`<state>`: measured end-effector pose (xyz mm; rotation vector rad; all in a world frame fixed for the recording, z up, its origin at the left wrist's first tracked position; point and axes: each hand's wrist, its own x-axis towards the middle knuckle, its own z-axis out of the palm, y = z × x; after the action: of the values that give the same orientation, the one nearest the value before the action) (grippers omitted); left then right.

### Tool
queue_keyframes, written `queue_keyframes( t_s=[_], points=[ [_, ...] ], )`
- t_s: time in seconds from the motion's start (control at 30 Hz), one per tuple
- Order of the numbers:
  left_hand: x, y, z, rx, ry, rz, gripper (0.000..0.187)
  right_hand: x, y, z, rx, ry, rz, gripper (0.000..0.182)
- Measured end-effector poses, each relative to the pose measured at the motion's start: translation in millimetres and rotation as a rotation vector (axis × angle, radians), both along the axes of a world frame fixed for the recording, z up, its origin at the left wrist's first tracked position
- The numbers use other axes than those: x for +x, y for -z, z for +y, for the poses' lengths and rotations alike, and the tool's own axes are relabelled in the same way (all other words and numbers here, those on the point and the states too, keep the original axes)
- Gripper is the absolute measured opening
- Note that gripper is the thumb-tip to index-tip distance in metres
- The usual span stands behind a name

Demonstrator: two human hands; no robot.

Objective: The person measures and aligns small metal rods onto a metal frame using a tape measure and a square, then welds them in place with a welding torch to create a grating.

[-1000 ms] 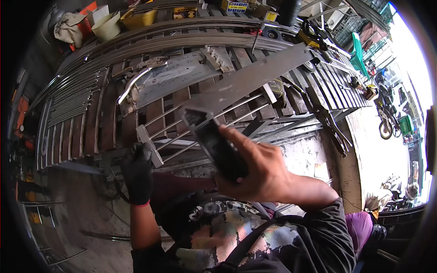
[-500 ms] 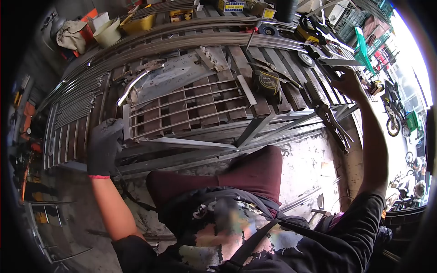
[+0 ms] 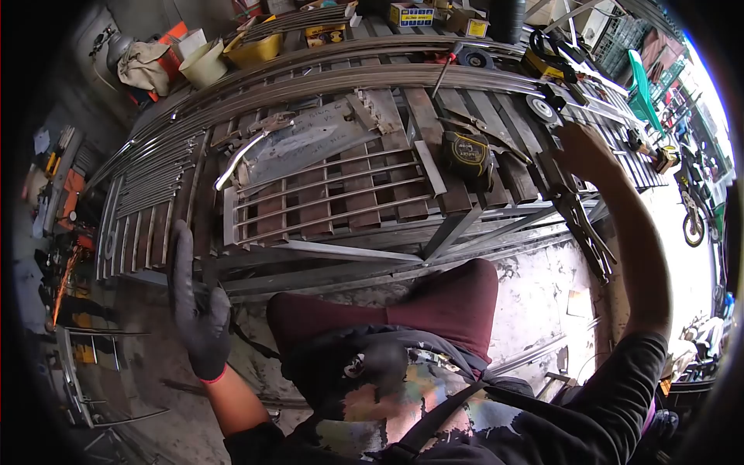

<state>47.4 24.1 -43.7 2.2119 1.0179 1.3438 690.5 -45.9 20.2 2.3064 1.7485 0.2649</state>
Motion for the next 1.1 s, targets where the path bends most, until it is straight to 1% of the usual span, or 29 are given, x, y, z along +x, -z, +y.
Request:
queue_keyframes(
  t_s=[0.03,0.07,0.1,0.13,0.17,0.2,0.23,0.3,0.33,0.43,0.47,0.5,0.53,0.6,0.63,0.67,0.7,0.73,0.77,0.83,0.93,0.97,1.03,1.07,1.1],
  points=[
    [5.2,4.7,2.6,0.171,0.001,0.102,0.079,-26.3,3.0,12.0,0.135,-0.159,0.086,0.052],
    [14.1,7.2,0.4,0.168,-0.010,0.101,0.089,-50.2,1.1,21.3,0.162,-0.392,0.279,0.062],
    [23.1,8.6,-0.8,0.185,-0.001,0.099,0.089,-80.3,-0.5,33.4,0.130,-0.516,0.358,0.067],
    [32.0,9.5,-1.5,0.203,0.007,0.094,0.088,-96.4,7.8,43.1,0.101,-0.643,0.385,0.078],
    [40.1,8.6,-3.2,0.222,0.011,0.089,0.088,-105.7,20.4,49.1,0.082,-0.639,0.359,0.079],
    [47.6,6.6,-5.8,0.246,0.040,0.073,0.076,-114.5,34.5,55.2,0.063,-0.638,0.333,0.081],
    [51.6,9.5,-11.0,0.120,0.110,-0.042,0.071,-120.9,42.4,60.7,0.043,-0.641,0.307,0.082],
    [58.7,21.0,-23.5,-0.142,0.242,-0.272,0.063,-114.3,44.5,69.7,0.038,-0.649,0.355,0.086],
    [66.5,22.8,-30.6,-0.193,0.181,-0.388,0.038,-112.6,45.3,74.1,0.032,-0.653,0.379,0.088],
    [53.9,36.3,-34.7,-0.299,0.253,-0.302,0.018,-137.4,15.8,58.9,0.231,-0.719,0.161,0.090],
    [58.3,29.8,-35.7,-0.289,0.249,-0.208,0.007,-158.8,-4.2,42.8,0.240,-0.766,0.265,0.090],
    [68.3,20.8,-37.4,-0.226,0.306,-0.129,0.012,-186.1,-20.8,25.5,0.249,-0.812,0.369,0.090],
    [81.0,10.9,-38.7,-0.159,0.356,-0.048,0.018,-207.8,-22.4,12.6,0.184,-0.891,0.515,0.092],
    [110.9,-6.9,-37.0,0.169,0.314,0.128,0.038,-252.8,-19.2,-15.7,0.127,-1.034,0.627,0.101],
    [118.1,-11.6,-41.3,-0.013,0.408,0.178,0.054,-272.3,-16.7,-30.8,0.139,-1.100,0.591,0.108],
    [122.9,10.3,-43.0,-0.005,0.460,0.192,0.051,-284.8,-13.9,-44.4,0.119,-1.107,0.606,0.109],
    [128.7,27.9,-37.9,-0.073,0.664,0.082,0.051,-293.6,-10.0,-54.5,0.100,-1.111,0.622,0.111],
    [128.9,26.4,-40.4,0.035,0.593,0.119,0.044,-293.7,0.4,-59.3,0.180,-1.104,0.591,0.114],
    [127.3,24.8,-42.1,0.142,0.527,0.160,0.036,-295.6,6.9,-62.6,0.268,-1.084,0.618,0.111],
    [125.7,27.0,-37.4,0.140,0.607,0.222,0.034,-300.5,11.7,-72.9,0.231,-1.002,0.656,0.109],
    [124.2,27.0,-33.2,0.194,0.691,0.331,0.030,-296.7,17.5,-84.3,0.144,-0.885,0.716,0.098],
    [124.1,26.6,-32.8,0.218,0.713,0.370,0.028,-294.3,18.6,-88.2,0.107,-0.820,0.729,0.094],
    [122.3,18.5,-29.4,0.229,0.734,0.274,0.023,-288.1,20.4,-95.2,0.032,-0.693,0.752,0.085],
    [120.8,13.7,-25.9,0.234,0.743,0.225,0.021,-282.1,19.1,-100.2,-0.013,-0.617,0.723,0.071],
    [116.2,9.6,-17.0,0.180,0.744,0.122,0.020,-272.8,19.0,-107.8,-0.036,-0.487,0.762,0.056]
  ],
)
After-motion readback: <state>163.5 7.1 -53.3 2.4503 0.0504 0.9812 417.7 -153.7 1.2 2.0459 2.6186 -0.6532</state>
